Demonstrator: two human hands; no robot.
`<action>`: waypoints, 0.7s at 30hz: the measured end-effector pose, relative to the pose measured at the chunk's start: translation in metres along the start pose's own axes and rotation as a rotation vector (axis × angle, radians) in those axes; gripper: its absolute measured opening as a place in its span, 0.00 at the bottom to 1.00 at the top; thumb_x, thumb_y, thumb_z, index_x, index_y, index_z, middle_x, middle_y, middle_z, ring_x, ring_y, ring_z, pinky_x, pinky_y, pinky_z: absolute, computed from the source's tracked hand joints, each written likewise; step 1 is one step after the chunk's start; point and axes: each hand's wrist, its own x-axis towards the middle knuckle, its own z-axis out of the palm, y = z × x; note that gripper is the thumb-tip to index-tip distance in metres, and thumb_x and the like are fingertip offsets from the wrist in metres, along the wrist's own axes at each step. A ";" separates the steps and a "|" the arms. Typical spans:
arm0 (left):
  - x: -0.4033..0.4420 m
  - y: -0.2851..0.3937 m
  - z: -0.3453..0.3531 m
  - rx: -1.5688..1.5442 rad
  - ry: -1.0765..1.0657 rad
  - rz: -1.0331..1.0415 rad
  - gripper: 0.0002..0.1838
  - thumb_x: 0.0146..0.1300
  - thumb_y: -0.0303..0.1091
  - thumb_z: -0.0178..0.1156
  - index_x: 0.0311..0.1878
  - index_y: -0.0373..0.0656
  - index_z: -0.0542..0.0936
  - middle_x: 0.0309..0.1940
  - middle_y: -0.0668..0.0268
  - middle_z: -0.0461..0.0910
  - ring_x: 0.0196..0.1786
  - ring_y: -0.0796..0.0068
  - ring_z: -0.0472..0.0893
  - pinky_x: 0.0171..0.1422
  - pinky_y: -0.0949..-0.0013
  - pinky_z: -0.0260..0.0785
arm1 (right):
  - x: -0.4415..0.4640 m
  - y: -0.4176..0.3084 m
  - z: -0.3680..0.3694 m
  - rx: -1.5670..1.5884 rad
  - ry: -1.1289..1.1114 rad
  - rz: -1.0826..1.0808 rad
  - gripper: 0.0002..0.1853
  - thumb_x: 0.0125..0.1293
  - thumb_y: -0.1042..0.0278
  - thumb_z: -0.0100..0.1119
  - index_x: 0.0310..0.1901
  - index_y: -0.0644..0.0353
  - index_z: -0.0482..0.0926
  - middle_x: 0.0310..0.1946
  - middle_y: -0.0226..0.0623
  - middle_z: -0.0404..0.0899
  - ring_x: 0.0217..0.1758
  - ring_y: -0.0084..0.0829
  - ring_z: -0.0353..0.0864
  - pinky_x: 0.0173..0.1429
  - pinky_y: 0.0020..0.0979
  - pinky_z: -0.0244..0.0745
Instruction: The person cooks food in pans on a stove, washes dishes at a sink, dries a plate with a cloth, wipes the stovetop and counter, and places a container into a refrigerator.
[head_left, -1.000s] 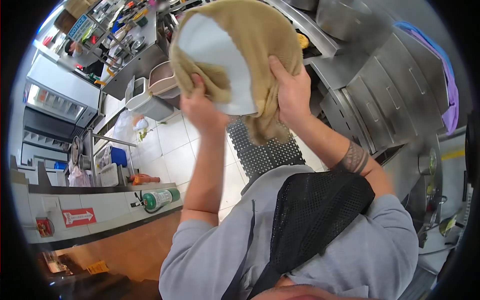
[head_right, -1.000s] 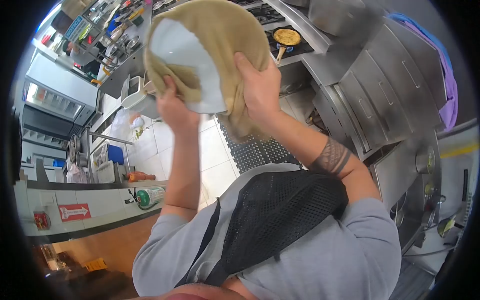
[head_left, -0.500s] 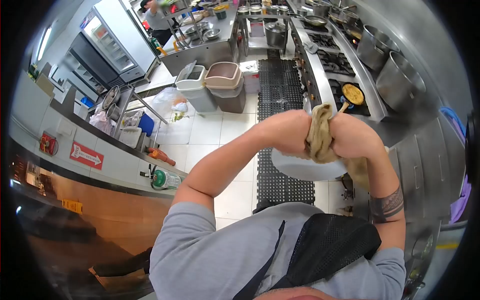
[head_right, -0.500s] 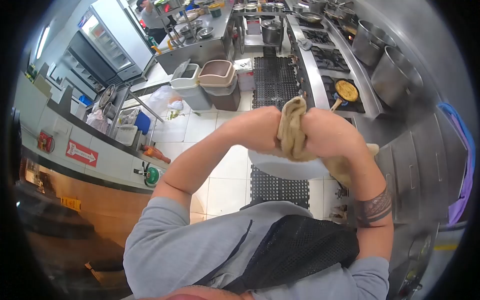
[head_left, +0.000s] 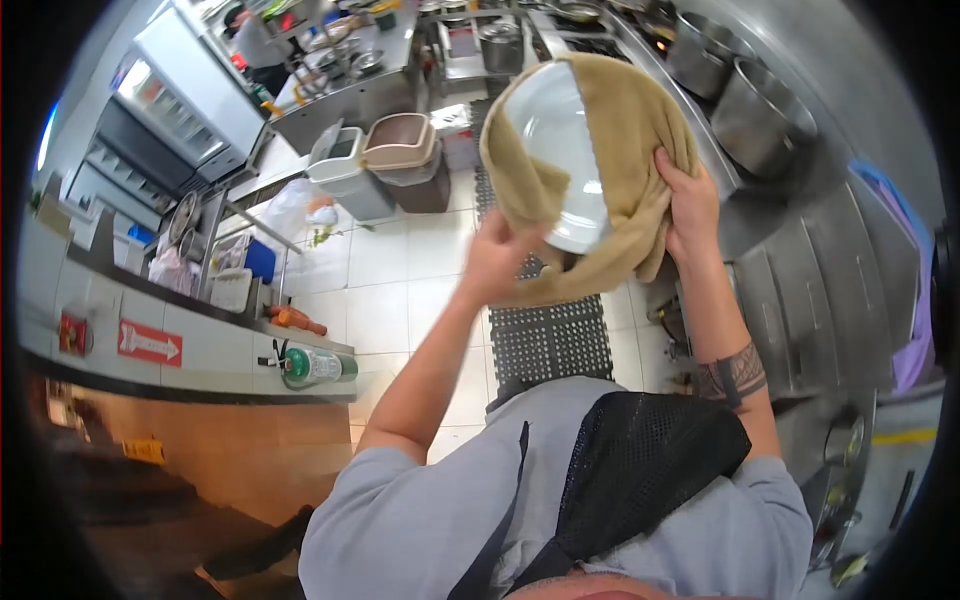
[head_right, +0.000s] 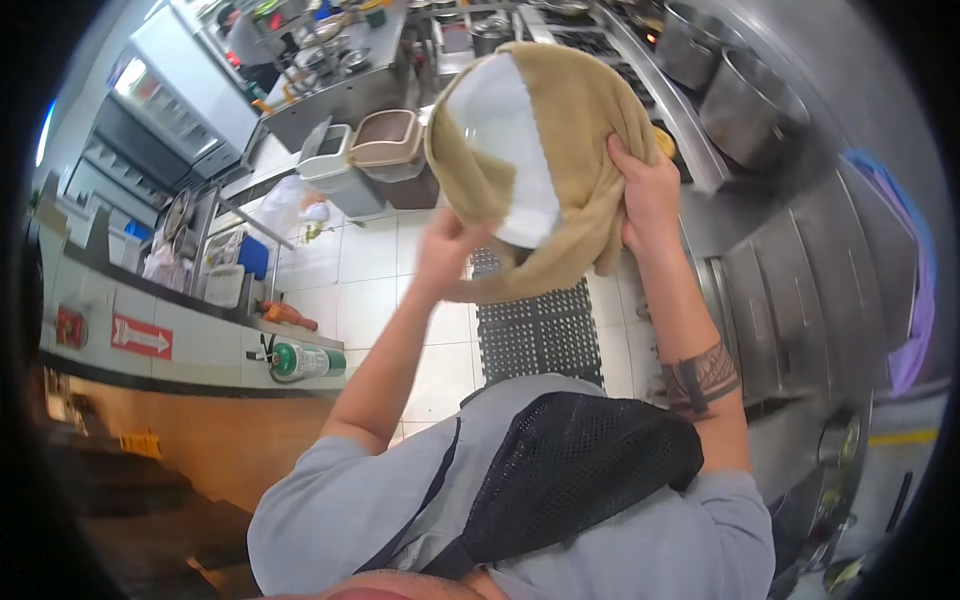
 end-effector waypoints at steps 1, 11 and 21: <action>0.007 -0.020 -0.015 0.123 0.348 0.204 0.21 0.70 0.38 0.64 0.60 0.34 0.74 0.52 0.60 0.81 0.52 0.73 0.80 0.55 0.70 0.73 | -0.005 -0.007 0.001 0.061 0.027 0.027 0.18 0.70 0.73 0.62 0.59 0.70 0.75 0.52 0.39 0.83 0.52 0.32 0.84 0.58 0.34 0.79; 0.007 0.039 0.036 -0.624 0.064 -0.073 0.25 0.76 0.43 0.55 0.63 0.30 0.70 0.54 0.54 0.80 0.52 0.62 0.83 0.59 0.56 0.78 | -0.026 0.022 -0.025 0.271 -0.070 0.209 0.23 0.75 0.60 0.55 0.64 0.65 0.70 0.57 0.42 0.78 0.58 0.37 0.81 0.63 0.39 0.77; 0.031 0.020 0.058 -0.600 0.067 -0.217 0.20 0.73 0.30 0.57 0.61 0.27 0.72 0.54 0.51 0.80 0.53 0.59 0.83 0.59 0.56 0.78 | -0.075 0.040 -0.063 -0.713 -0.562 0.231 0.25 0.75 0.53 0.50 0.63 0.66 0.72 0.57 0.49 0.78 0.59 0.47 0.78 0.64 0.47 0.72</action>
